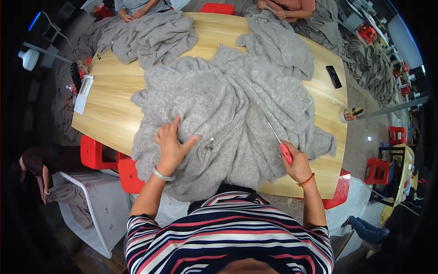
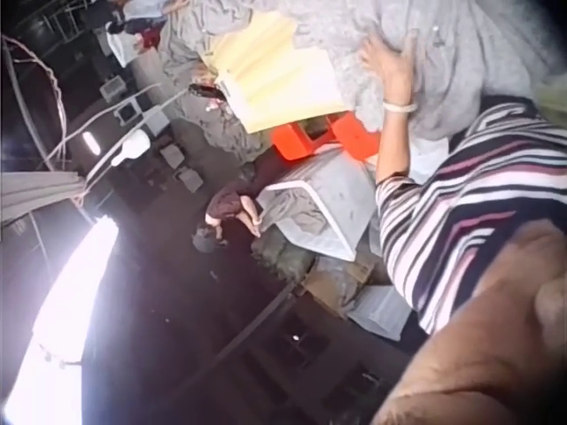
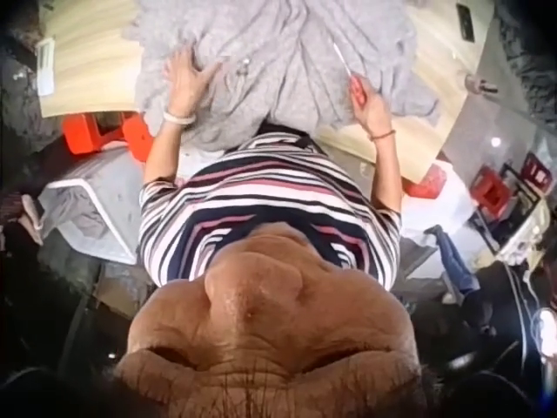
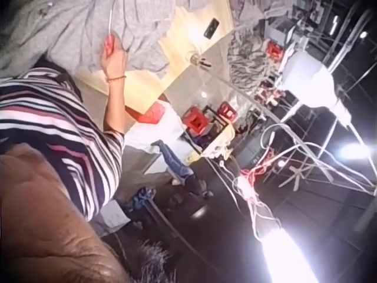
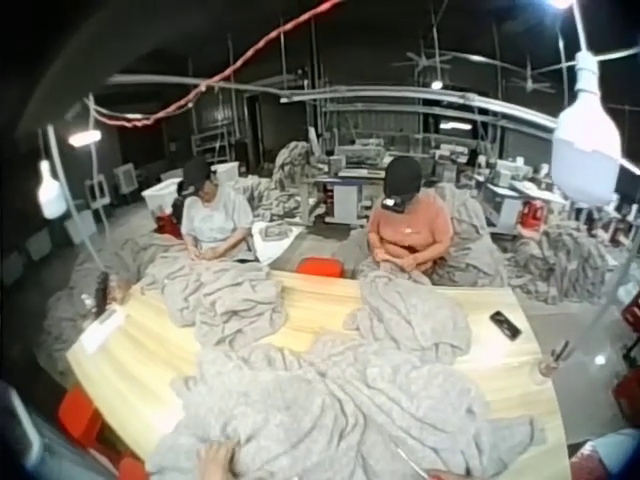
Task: Trimming loose threads and excess fabric from knitted garments using scissors.
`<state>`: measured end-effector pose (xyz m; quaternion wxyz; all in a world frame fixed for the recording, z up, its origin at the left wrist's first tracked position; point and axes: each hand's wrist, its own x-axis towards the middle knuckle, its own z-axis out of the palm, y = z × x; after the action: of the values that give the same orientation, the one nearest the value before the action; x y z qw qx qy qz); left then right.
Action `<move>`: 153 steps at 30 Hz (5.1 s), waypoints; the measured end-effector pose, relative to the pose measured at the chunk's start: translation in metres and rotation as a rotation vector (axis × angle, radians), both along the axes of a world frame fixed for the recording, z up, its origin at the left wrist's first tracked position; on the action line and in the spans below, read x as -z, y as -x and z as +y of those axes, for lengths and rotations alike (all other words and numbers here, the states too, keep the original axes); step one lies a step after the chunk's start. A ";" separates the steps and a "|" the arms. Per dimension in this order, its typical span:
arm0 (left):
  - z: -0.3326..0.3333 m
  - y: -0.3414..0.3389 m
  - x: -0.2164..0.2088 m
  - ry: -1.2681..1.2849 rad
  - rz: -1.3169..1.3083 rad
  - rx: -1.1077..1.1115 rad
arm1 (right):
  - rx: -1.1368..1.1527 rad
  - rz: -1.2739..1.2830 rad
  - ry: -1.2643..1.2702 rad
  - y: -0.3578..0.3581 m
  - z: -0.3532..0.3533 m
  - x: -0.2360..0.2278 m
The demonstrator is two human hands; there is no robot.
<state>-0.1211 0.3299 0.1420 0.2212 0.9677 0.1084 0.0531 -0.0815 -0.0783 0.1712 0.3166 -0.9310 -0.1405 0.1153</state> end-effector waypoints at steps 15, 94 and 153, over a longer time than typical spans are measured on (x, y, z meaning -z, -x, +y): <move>0.118 -0.011 -0.023 0.418 -0.328 -0.115 | -0.037 0.037 -0.024 -0.007 0.002 -0.012; 0.038 -0.108 0.018 1.745 -0.143 -0.318 | -0.378 0.161 -0.002 -0.050 0.133 -0.063; 0.066 -0.067 0.054 1.743 -0.296 -0.392 | -0.294 -0.026 -0.134 -0.077 0.146 -0.089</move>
<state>-0.0537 0.3960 0.0884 0.8741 0.4048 0.2435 0.1127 -0.0040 0.0674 0.2604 0.3561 -0.8786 -0.2865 0.1385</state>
